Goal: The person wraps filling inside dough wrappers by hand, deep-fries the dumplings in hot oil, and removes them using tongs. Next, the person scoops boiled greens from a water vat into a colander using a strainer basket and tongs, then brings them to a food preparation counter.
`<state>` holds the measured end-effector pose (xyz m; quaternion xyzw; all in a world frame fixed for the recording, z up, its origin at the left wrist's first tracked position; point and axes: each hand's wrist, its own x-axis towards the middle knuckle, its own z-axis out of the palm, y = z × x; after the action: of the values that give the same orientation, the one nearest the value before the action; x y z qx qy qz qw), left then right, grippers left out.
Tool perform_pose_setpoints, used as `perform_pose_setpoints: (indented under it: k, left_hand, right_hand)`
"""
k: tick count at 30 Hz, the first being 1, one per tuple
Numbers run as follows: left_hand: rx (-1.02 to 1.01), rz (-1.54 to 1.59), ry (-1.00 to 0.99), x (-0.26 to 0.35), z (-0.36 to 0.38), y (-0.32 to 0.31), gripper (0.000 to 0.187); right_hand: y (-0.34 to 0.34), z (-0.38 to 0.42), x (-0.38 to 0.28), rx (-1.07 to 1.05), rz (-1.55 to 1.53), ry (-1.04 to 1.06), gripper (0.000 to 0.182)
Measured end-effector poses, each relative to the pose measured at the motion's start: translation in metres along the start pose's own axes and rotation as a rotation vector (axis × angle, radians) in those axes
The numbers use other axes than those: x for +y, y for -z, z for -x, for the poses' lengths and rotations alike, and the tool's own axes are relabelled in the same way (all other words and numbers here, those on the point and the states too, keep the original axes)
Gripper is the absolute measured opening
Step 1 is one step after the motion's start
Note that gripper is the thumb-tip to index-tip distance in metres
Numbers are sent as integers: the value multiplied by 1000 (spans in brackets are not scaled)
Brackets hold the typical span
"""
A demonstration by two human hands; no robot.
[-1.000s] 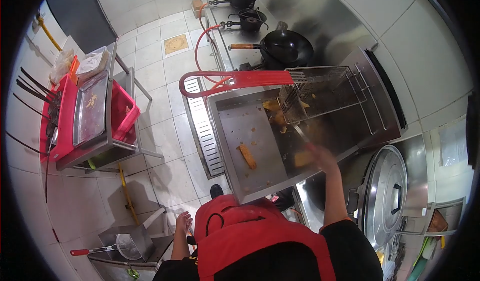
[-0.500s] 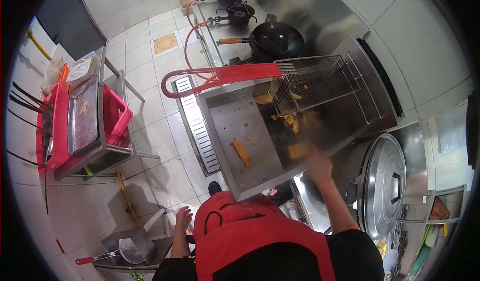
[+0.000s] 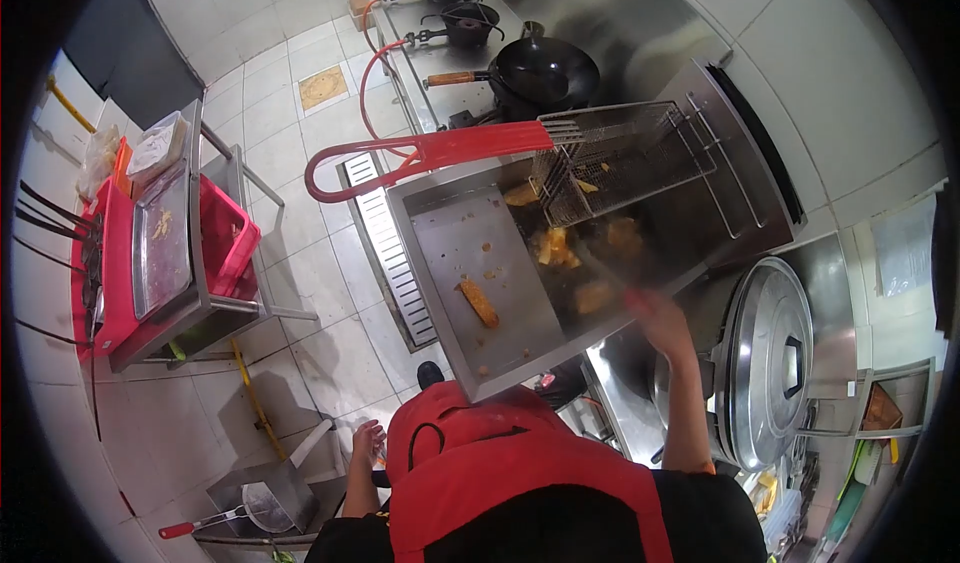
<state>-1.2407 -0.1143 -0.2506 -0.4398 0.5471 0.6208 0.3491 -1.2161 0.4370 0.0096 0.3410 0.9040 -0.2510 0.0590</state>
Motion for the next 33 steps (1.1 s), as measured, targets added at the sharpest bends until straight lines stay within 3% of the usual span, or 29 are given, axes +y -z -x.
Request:
perform_pose_setpoints:
  k: [2,8,12,17,23,26,29,33]
  left_hand:
    - [-65,-14,-44,-8,-11,7,31]
    - [-78,52,-92,-6,-20,6,31]
    - [-65,70,-70,-4,-10,5,30]
    - [20,34,32,-22,-11,17,26]
    - [-70,23,30,-29,-20,27,29]
    - [-86,57,101,-26,-43,25,31]
    - [-93,17,-79,-3,-7,-3,32]
    - [-200,15,-96,2,-19,-5,34]
  right_hand:
    - [-18,-30,11,109,-56,39,43]
    - [-31,-87,-34,-102,177,-55,42]
    - [-15,-91,-35,-129,203,15,38]
    - [-6,-61,-11,-72,181,64,35]
    - [-17,2,20,61,195,80,40]
    - [-27,22,28,28,259,54,42]
    - [-27,34,15,-1,246,38,42]
    - [-30,37,6,-44,284,-8,42]
